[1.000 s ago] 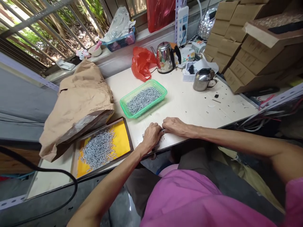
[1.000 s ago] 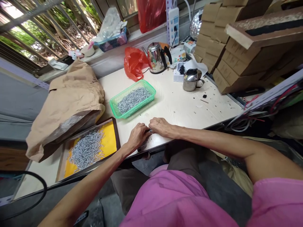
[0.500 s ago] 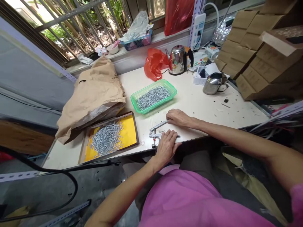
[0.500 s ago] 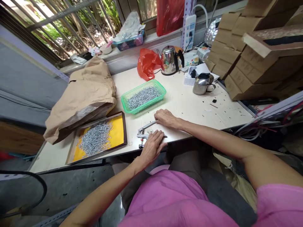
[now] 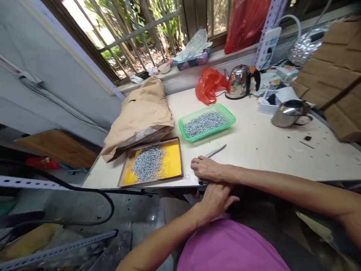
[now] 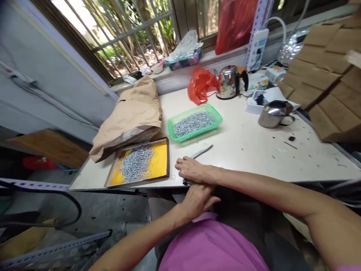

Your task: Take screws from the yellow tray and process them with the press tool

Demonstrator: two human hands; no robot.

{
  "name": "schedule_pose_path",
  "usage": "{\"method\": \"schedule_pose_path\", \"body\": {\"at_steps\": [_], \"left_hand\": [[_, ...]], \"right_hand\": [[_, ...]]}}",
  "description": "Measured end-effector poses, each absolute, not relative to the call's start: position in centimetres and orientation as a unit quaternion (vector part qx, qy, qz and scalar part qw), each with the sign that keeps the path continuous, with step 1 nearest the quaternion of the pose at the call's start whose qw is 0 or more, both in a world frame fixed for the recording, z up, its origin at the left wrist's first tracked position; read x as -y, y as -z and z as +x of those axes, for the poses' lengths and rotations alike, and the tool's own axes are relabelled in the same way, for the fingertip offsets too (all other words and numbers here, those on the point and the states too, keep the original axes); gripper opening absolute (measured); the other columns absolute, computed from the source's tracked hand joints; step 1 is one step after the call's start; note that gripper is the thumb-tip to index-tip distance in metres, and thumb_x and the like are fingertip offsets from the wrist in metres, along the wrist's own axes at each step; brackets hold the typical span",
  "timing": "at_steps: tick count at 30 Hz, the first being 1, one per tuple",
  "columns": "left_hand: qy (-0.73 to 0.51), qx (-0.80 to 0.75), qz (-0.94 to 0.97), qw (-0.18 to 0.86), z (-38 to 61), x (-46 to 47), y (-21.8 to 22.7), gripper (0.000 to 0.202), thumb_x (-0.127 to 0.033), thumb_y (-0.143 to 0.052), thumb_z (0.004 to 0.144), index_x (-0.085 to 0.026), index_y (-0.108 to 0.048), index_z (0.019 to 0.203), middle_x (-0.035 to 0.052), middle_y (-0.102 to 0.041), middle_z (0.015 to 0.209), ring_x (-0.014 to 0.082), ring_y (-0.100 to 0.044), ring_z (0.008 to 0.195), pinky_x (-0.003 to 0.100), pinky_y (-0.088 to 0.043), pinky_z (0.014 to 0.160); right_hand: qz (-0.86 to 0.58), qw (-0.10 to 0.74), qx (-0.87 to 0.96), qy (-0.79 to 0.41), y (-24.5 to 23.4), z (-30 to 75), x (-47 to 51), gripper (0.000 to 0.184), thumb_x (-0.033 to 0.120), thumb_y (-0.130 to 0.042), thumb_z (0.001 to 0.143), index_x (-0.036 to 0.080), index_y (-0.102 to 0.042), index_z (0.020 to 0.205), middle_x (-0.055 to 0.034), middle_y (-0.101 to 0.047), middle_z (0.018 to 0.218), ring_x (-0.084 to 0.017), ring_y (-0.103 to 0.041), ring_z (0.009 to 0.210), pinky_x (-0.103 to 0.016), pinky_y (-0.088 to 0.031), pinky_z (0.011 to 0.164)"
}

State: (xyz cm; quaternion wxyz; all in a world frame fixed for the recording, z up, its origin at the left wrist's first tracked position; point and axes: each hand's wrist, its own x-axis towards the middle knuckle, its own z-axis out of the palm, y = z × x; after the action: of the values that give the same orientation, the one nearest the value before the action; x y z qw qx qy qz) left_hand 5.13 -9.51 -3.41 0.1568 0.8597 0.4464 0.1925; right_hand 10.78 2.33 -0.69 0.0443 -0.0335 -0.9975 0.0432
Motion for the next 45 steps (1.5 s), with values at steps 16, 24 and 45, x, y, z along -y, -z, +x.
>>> {"method": "schedule_pose_path", "body": {"at_steps": [16,24,45], "left_hand": [[0.011,-0.737,0.672,-0.063,-16.4,2.5,0.0,0.027,-0.021,-0.041,0.093,-0.015,-0.067,0.088,0.0110,-0.062,0.096,0.0264,-0.051,0.097,0.034,-0.044,0.076],[0.029,-0.688,0.724,-0.048,-17.0,0.8,-0.7,0.026,-0.011,-0.038,0.087,-0.015,-0.064,0.082,0.0126,-0.063,0.094,0.0270,-0.054,0.094,0.035,-0.044,0.076],[-0.144,-0.712,0.440,0.529,-3.1,3.9,-0.5,0.032,-0.044,-0.068,0.069,-0.012,-0.062,0.066,-0.0054,-0.046,0.042,0.0039,-0.034,0.037,0.018,-0.022,0.039]], "right_hand": [[-0.328,0.402,0.854,-0.044,-8.1,12.9,-12.3,0.012,0.024,-0.057,0.091,0.019,-0.065,0.098,-0.0083,-0.064,0.096,-0.024,-0.057,0.095,-0.039,-0.046,0.085],[-0.330,0.287,0.880,-0.185,-1.5,17.5,-5.5,0.016,0.025,-0.051,0.094,0.019,-0.065,0.094,-0.0064,-0.061,0.092,-0.019,-0.057,0.088,-0.032,-0.047,0.078],[-0.348,0.102,0.916,-0.171,2.6,20.3,-0.5,0.018,0.025,-0.052,0.095,0.014,-0.066,0.095,-0.0084,-0.060,0.092,-0.019,-0.052,0.088,-0.030,-0.035,0.076]]}}
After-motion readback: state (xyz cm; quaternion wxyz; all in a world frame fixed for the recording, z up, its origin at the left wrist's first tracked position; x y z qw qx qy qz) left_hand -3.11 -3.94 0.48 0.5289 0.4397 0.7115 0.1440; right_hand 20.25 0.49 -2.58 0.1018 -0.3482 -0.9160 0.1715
